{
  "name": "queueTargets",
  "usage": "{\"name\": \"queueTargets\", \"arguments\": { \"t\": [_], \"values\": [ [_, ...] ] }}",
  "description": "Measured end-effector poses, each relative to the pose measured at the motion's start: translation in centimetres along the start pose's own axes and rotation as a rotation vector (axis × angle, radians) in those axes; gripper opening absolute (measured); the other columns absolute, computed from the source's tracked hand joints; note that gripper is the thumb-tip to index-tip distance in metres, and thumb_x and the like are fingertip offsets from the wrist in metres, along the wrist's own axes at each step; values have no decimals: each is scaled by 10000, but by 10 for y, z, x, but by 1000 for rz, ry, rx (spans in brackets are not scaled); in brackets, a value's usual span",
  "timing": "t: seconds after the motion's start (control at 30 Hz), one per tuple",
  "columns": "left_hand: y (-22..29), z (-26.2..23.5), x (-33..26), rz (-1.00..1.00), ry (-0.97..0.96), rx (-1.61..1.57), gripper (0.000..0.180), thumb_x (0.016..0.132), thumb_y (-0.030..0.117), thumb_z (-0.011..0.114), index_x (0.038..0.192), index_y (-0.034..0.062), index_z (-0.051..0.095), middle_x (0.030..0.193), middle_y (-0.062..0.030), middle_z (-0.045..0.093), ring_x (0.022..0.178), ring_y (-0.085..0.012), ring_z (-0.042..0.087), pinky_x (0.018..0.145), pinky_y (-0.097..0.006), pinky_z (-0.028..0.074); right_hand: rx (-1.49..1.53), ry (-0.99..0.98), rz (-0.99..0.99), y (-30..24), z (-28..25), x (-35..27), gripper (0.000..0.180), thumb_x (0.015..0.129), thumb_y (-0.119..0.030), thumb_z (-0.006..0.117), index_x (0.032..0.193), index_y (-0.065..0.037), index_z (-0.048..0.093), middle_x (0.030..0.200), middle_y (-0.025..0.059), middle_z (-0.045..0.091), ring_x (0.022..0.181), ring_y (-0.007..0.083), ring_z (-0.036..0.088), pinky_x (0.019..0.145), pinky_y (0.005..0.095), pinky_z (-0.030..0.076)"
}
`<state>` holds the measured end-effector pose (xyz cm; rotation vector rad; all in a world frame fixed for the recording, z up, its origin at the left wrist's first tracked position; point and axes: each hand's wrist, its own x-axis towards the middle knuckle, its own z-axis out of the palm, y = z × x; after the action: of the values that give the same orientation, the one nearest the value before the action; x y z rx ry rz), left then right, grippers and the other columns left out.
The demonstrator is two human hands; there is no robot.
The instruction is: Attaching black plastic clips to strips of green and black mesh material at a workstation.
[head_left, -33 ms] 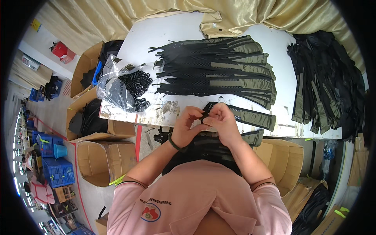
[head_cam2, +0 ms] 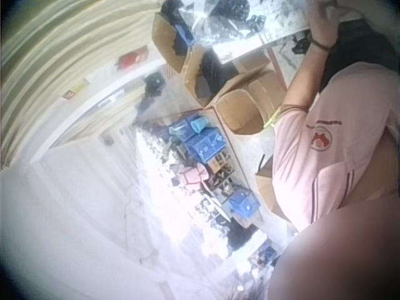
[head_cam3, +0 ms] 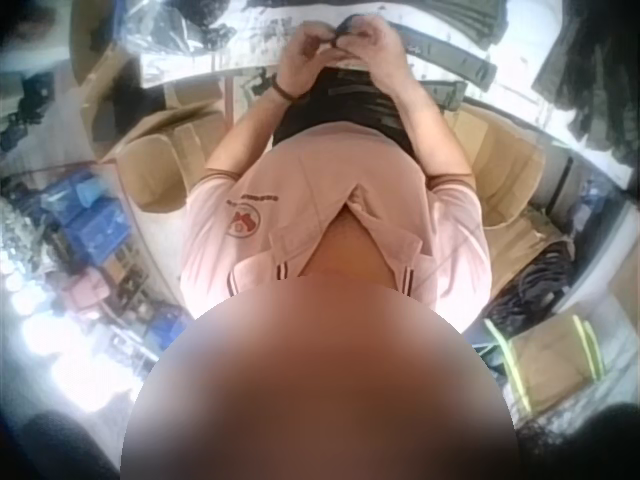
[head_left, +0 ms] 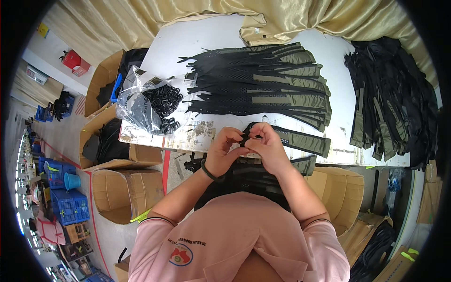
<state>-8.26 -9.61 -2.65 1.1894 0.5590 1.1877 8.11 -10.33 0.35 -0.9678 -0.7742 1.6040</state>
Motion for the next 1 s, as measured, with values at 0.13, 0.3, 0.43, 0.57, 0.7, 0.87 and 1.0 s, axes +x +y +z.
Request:
{"name": "queueTargets", "arguments": {
  "t": [0.13,0.3,0.43,0.57,0.7,0.87,1.0],
  "values": [
    [2,-9,2,49,-79,250,320,751,-182,576,986,27,517,1058,-71,475,998,-170,503,892,-288,423,-264,-121,20,-15,-3,3,76,853,-23,578,927,-12,587,832,3,555,678,66,482,615,197,403],
    [-3,-8,-2,-32,-155,255,289,783,-122,595,998,40,493,985,-41,495,933,-127,519,805,-243,435,-745,-138,-257,-13,-5,4,80,871,-72,584,919,-20,620,774,-13,559,644,48,464,586,193,388],
    [-3,-9,-30,-229,-69,104,247,817,-80,597,981,50,466,937,-30,523,842,-107,552,743,-237,464,-694,-198,-106,-8,-16,12,116,869,-108,603,934,-16,631,712,7,592,624,65,500,587,230,426],
    [2,-26,-45,-278,70,-95,281,791,-139,567,977,40,456,922,-55,536,795,-152,581,724,-292,508,-656,-203,-34,-6,-27,20,155,884,-121,595,979,-1,622,771,-17,594,698,42,514,623,194,421],
    [1,-23,-45,-263,27,26,243,808,-100,599,980,34,492,879,-22,547,828,-102,563,737,-232,475,-683,-430,-71,0,-13,22,193,876,-182,605,941,-1,620,696,14,578,631,85,503,585,227,422],
    [8,-18,-32,-176,-74,170,246,797,-83,633,973,43,516,882,12,520,817,-63,520,720,-205,435,-735,-479,50,-7,-8,17,151,863,-152,599,886,-4,609,678,11,555,622,77,492,559,236,410],
    [4,-16,-39,-272,-78,-24,266,786,-73,653,971,55,512,868,14,513,807,-65,513,709,-205,433,-594,-301,23,3,-11,22,115,845,-118,592,872,-8,609,687,14,566,637,70,505,563,241,419]
  ]
}}
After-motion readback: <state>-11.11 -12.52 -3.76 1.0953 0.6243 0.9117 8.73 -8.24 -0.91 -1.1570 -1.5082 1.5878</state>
